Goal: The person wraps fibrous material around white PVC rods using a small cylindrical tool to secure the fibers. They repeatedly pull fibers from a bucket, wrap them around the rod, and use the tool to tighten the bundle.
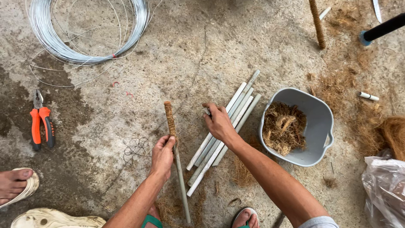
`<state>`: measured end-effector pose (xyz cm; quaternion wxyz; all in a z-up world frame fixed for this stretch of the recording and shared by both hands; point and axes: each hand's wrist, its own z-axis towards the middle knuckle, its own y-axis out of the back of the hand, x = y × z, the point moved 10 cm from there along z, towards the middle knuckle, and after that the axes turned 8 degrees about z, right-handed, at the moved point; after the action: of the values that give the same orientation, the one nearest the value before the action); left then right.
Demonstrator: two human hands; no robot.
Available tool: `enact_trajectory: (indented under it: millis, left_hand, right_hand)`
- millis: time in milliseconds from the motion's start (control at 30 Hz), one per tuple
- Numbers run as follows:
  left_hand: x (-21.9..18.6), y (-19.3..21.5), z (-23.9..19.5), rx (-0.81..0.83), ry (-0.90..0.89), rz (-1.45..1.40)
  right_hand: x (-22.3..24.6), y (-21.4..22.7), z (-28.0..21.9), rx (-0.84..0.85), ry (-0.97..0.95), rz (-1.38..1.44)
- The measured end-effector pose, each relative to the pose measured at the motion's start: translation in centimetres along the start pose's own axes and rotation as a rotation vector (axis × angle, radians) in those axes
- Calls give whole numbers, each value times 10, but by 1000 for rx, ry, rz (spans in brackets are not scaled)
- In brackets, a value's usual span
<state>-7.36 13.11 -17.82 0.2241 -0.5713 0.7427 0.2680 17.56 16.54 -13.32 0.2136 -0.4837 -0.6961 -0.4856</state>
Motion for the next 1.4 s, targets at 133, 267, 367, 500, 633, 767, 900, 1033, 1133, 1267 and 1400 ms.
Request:
enact_trajectory:
  millis: [133,267,367,500,633,767,900,1033,1133,1267,1400]
  left_hand:
    - [0,10,4,10,25,70]
    - [-3,18,6,-3,8,133]
    - [-11,24,7,-36,-35,215]
    - [-24,25,4,-50,-79,321]
    - [-37,28,-8,-76,-89,481]
    - [-40,32,-11,-131,-139,641]
    - [-37,39,-8,-178,-227,660]
    - [-56,38,-30,-241,-393,721]
    - [-80,19,-58,-186,-602,771]
    - [-96,-43,-93,212,-653,820]
    - [-95,-96,-137,645,-503,1097]
  right_hand:
    - [7,-17,13,22,60,-112]
    - [2,-26,9,22,-47,-164]
    - [4,-22,10,-7,-64,-172]
    - [12,-14,8,-76,38,-211]
    - [13,-10,-7,-70,48,-196]
    - [22,7,-34,-101,129,-174]
    - [9,34,-79,-186,106,-82]
    - [-31,64,-130,-262,17,1]
    - [-36,81,-175,-359,226,-65]
    - [-49,89,-220,-473,309,-222]
    - [-80,77,-219,-377,31,-423]
